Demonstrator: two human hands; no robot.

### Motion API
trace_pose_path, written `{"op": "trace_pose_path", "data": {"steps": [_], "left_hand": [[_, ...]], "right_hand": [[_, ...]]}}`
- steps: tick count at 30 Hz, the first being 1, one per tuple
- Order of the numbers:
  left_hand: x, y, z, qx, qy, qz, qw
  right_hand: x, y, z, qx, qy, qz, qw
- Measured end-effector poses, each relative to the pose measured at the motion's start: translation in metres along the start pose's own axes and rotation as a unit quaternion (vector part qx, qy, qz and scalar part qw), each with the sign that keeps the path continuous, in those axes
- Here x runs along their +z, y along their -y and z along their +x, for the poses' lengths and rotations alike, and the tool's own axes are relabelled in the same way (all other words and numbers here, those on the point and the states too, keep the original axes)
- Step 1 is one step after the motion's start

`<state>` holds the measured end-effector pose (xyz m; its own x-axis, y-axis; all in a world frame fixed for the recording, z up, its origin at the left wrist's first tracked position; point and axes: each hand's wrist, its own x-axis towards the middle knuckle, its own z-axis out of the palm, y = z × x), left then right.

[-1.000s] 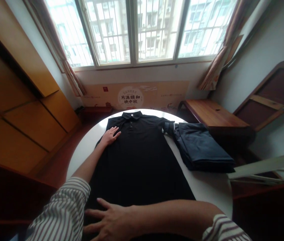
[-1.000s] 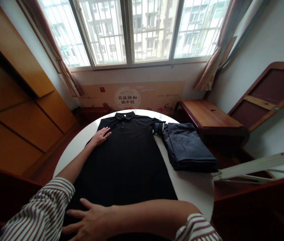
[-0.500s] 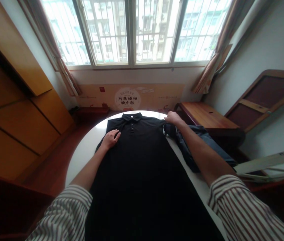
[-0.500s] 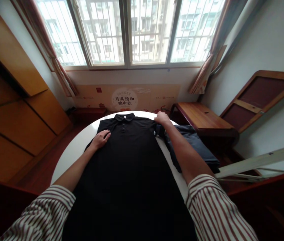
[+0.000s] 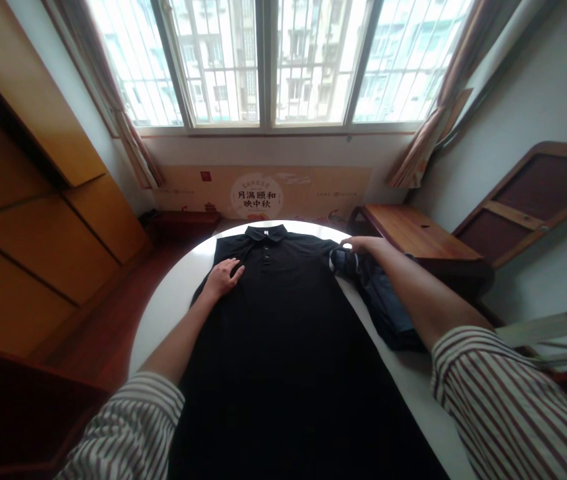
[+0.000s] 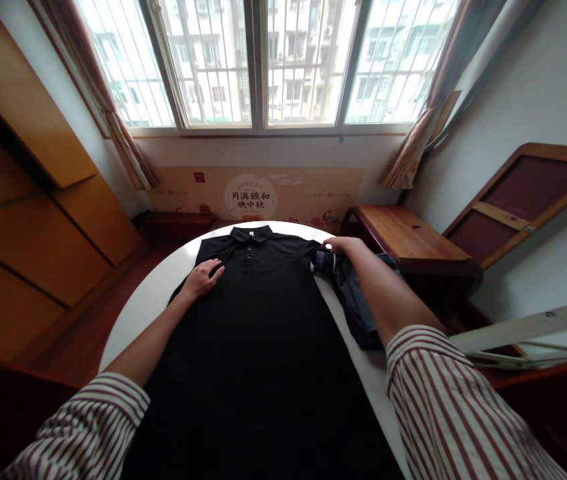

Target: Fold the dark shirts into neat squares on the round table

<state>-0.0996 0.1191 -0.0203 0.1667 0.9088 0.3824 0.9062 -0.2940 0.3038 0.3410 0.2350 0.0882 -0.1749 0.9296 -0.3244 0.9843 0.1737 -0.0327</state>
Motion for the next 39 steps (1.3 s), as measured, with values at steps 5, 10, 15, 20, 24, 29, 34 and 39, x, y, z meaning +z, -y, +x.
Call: {"op": "trace_pose_path", "data": {"steps": [5,10,15,20,24,29,34,39], "left_hand": [[-0.001,0.001,0.0,-0.006,0.008,0.006,1.0],[-0.002,-0.001,-0.001,-0.007,0.004,0.001,1.0],[-0.002,-0.001,-0.001,-0.007,-0.004,-0.001,1.0],[-0.003,-0.001,-0.001,-0.008,0.001,-0.002,1.0],[-0.002,-0.001,-0.001,-0.009,-0.001,-0.001,1.0],[-0.001,-0.002,-0.001,-0.009,0.006,0.007,1.0],[-0.002,-0.003,-0.002,-0.008,0.002,0.009,1.0],[-0.001,-0.003,-0.002,-0.009,-0.004,0.006,1.0]], "right_hand": [[0.0,0.003,0.0,0.013,-0.033,0.0,0.999],[-0.01,0.019,-0.001,0.011,-0.133,-0.002,0.991],[-0.025,0.054,-0.003,-0.031,-0.225,0.0,0.974],[-0.027,0.103,-0.005,-0.059,-0.258,0.005,0.964],[-0.004,0.142,-0.009,-0.093,-0.25,0.002,0.964],[0.044,0.177,-0.01,-0.111,-0.166,0.006,0.98],[0.044,0.167,0.009,-0.077,-0.133,0.042,0.987],[0.019,0.126,0.038,0.014,-0.18,0.063,0.981]]}}
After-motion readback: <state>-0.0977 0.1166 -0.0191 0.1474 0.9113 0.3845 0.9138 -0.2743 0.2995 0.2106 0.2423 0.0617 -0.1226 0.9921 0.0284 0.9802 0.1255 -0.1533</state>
